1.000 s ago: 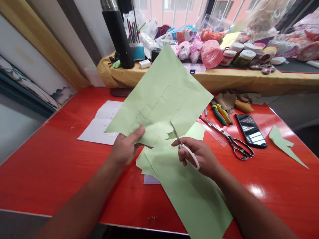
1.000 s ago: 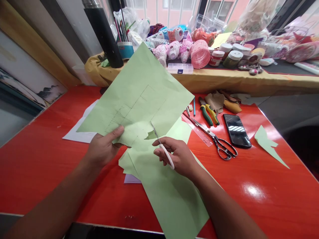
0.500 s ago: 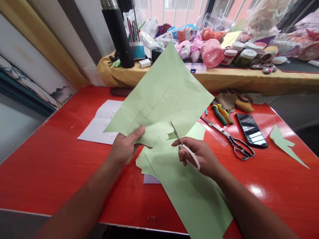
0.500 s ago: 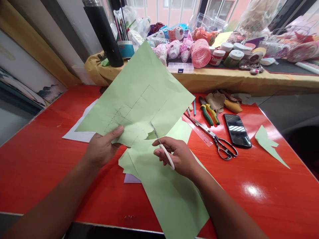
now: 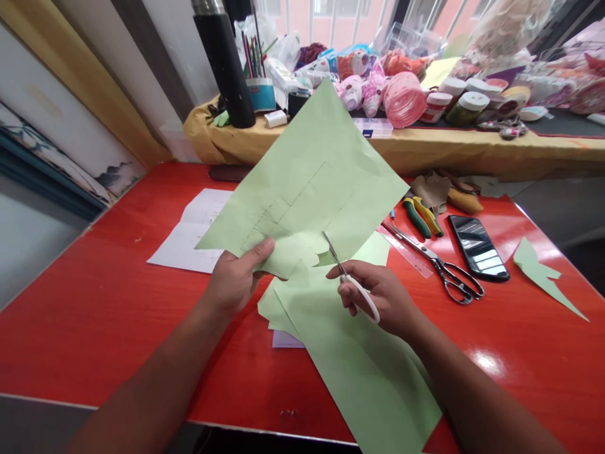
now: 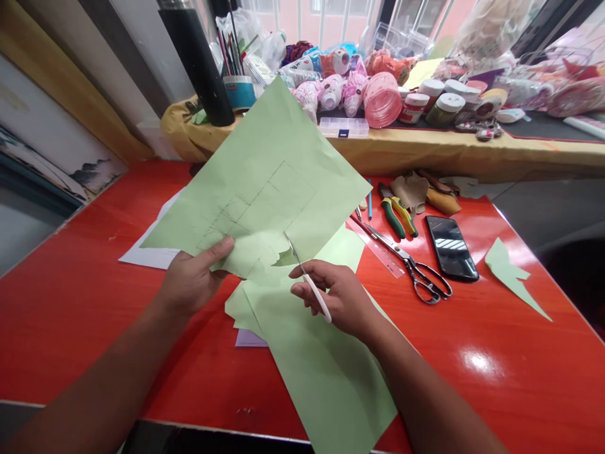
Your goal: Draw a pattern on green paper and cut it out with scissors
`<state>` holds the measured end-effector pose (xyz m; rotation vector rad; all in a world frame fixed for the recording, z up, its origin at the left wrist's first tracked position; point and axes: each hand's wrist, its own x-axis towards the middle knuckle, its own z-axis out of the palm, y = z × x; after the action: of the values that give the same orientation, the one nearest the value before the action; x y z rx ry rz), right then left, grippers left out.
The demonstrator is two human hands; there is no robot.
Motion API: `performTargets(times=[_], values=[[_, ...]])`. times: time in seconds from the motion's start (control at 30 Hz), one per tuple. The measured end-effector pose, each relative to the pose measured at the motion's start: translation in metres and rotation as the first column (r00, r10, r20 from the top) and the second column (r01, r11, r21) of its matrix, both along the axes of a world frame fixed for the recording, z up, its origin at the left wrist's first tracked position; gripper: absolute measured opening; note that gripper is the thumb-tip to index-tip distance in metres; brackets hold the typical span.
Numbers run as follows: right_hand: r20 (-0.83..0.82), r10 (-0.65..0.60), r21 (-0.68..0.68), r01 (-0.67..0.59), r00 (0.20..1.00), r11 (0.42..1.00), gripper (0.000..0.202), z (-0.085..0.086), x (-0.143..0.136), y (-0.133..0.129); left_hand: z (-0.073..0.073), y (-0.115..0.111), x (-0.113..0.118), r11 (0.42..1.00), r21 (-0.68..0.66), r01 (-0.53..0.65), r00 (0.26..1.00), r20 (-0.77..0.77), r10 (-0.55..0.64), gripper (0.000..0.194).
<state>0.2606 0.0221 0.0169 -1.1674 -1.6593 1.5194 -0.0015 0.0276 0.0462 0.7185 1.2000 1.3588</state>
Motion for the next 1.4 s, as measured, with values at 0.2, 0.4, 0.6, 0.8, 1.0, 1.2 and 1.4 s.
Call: performTargets(times=[0.2,0.4,0.6,0.8,1.0,1.2,1.4], values=[[-0.005,0.011,0.005,-0.011,1.0,1.0,0.046,-0.001,0.001,0.001,0.002,0.0,0.002,1.0,-0.017,-0.012,1.0,0.002,0.012,0.038],[-0.006,0.018,0.003,-0.018,1.0,1.0,0.045,-0.002,0.001,0.0,-0.002,0.001,-0.001,1.0,-0.007,0.016,1.0,0.011,-0.016,0.04],[-0.001,0.021,-0.005,-0.021,1.0,1.0,0.044,-0.001,0.001,0.001,-0.004,0.002,-0.003,1.0,-0.005,-0.015,1.0,-0.015,0.015,0.038],[-0.003,0.019,-0.012,-0.019,1.0,1.0,0.044,0.001,0.0,0.001,-0.006,0.001,-0.005,1.0,-0.004,-0.003,1.0,0.002,0.003,0.039],[-0.01,0.023,-0.022,-0.024,1.0,0.999,0.045,0.0,0.001,0.0,-0.01,0.002,-0.007,1.0,-0.006,-0.023,1.0,-0.014,0.023,0.04],[-0.011,0.021,-0.023,-0.021,1.0,0.999,0.045,-0.001,0.002,0.001,-0.008,0.001,-0.006,1.0,-0.001,-0.022,0.998,-0.057,0.022,0.037],[-0.003,0.026,-0.02,-0.026,1.0,0.999,0.044,0.0,0.002,0.001,-0.01,0.001,-0.006,1.0,-0.003,-0.025,1.0,-0.017,0.025,0.038]])
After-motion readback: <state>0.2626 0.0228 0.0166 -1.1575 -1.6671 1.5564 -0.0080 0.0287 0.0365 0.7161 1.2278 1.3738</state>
